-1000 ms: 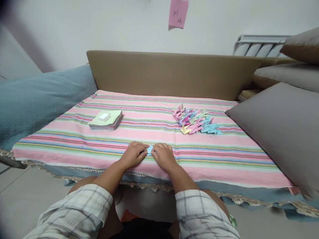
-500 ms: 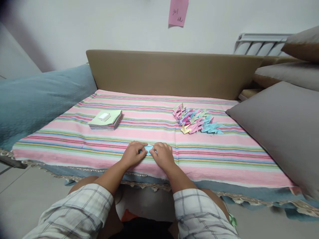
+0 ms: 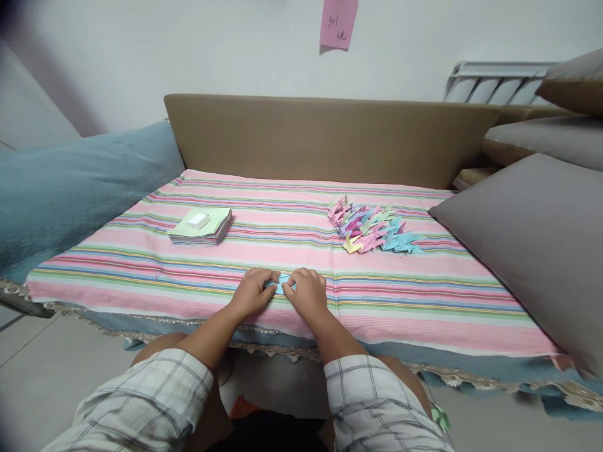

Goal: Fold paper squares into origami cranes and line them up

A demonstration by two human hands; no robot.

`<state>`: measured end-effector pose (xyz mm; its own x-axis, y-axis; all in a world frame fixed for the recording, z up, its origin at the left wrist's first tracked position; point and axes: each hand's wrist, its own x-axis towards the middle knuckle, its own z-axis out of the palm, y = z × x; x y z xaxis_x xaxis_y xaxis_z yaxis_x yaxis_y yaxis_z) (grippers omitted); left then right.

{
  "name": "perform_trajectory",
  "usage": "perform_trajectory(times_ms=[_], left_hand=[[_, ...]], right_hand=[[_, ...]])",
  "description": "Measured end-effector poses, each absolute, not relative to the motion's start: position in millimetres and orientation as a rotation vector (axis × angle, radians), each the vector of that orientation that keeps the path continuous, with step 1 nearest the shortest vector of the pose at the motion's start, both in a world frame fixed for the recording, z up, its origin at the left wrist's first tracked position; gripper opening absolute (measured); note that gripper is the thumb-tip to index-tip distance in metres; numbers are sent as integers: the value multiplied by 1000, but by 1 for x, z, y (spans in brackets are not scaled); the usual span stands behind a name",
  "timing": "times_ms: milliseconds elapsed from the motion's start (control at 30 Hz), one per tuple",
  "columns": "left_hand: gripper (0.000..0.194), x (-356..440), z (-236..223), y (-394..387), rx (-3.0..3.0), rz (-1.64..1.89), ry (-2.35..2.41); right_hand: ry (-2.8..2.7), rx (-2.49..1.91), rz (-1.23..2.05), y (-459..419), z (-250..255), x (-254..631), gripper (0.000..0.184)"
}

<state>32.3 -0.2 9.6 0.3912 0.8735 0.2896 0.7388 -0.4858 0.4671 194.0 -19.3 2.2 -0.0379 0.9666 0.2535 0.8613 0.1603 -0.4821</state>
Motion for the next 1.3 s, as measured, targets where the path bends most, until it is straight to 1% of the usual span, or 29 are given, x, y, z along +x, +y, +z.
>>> perform_trajectory(times_ms=[233,400,533,733,833,1000,1300], left_hand=[[24,31,5,0,2531,740,1314],[25,33,5,-3,2585,725,1316],[26,29,5,-2,2599,682,1287],[37,16,7,2,2667,548,1159],[39,13,9,2,2692,505,1127],[39,13,12,3,2725,447,1110],[35,11,10,1,2754,586,1183]], right_hand=[[-1902,-1666,376,-16,0,202,9],[-1936,-1592,487,-15,2,210,15],[-1942,-1580,479,-16,3,212,18],[-1972,-1575,459,-18,3,211,23],[-2001,-1599,434,-18,2,210,24],[-2073,-1636,376,-18,2,207,34],[-2128,-1649,364,-17,2,206,31]])
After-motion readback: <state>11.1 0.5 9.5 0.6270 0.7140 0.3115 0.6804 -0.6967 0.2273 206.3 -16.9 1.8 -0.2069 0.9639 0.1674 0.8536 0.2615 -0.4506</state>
